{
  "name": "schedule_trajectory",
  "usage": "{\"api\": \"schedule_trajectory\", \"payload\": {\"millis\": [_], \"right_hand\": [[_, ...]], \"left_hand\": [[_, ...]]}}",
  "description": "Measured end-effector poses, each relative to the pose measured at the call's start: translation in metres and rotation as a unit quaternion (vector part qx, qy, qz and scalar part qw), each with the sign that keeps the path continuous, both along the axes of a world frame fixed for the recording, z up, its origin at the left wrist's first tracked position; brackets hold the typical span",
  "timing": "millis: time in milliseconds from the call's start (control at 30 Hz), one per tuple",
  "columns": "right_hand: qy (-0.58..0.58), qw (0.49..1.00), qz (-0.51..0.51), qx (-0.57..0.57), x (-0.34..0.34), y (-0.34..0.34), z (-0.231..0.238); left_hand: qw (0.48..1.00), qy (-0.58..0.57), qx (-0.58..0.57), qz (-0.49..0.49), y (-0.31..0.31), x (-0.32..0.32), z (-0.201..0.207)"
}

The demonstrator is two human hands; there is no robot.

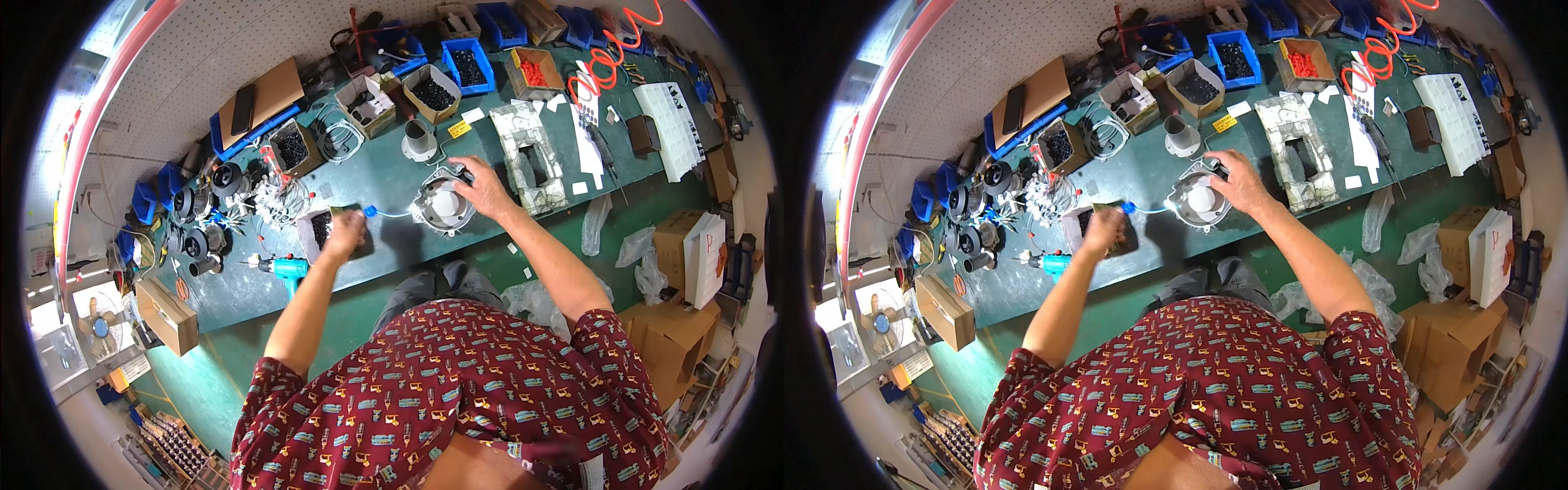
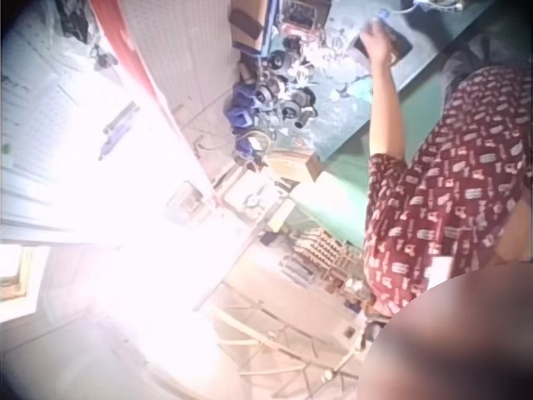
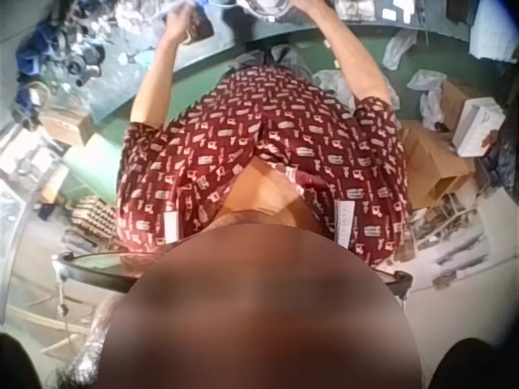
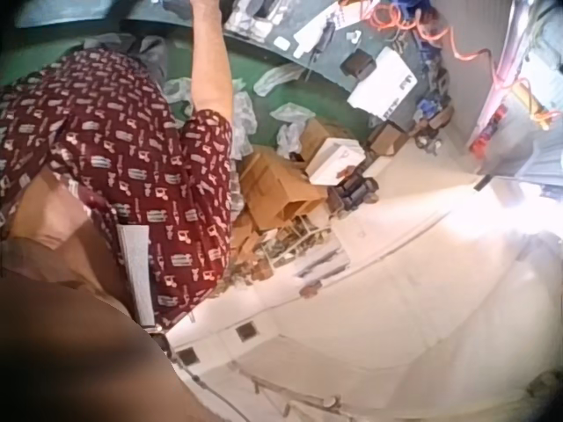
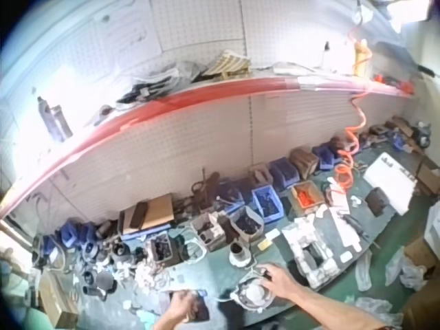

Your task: The person assembles a cylindrical electronic component on a workbench. They use a cordless drill to fasten parts, a pneumatic tool to clean the assembly, and a wrench to tighten fittings. The person handles wires and small parts throughout the process.

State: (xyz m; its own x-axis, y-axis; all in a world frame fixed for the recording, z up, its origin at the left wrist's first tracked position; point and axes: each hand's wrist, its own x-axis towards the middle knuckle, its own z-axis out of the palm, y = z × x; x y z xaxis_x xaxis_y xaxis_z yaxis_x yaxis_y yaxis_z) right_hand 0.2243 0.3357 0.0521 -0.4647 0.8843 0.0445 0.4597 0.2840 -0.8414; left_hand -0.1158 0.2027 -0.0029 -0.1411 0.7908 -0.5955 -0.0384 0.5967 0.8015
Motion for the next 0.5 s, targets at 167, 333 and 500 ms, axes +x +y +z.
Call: {"api": "schedule_trajectory", "payload": {"millis": [167,333,500], "right_hand": [[0.024,1.0,0.004,0.005,-0.004,0.002,-0.003],[0.016,1.0,0.001,0.012,-0.003,0.001,0.0],[0.06,0.998,-0.012,-0.012,-0.001,0.0,-0.01]], "left_hand": [[0.951,-0.078,0.064,-0.293,-0.014,0.042,0.136],[0.912,0.235,-0.097,-0.323,-0.017,0.033,-0.001],[0.974,0.084,0.189,-0.094,0.021,0.022,0.107]]}}
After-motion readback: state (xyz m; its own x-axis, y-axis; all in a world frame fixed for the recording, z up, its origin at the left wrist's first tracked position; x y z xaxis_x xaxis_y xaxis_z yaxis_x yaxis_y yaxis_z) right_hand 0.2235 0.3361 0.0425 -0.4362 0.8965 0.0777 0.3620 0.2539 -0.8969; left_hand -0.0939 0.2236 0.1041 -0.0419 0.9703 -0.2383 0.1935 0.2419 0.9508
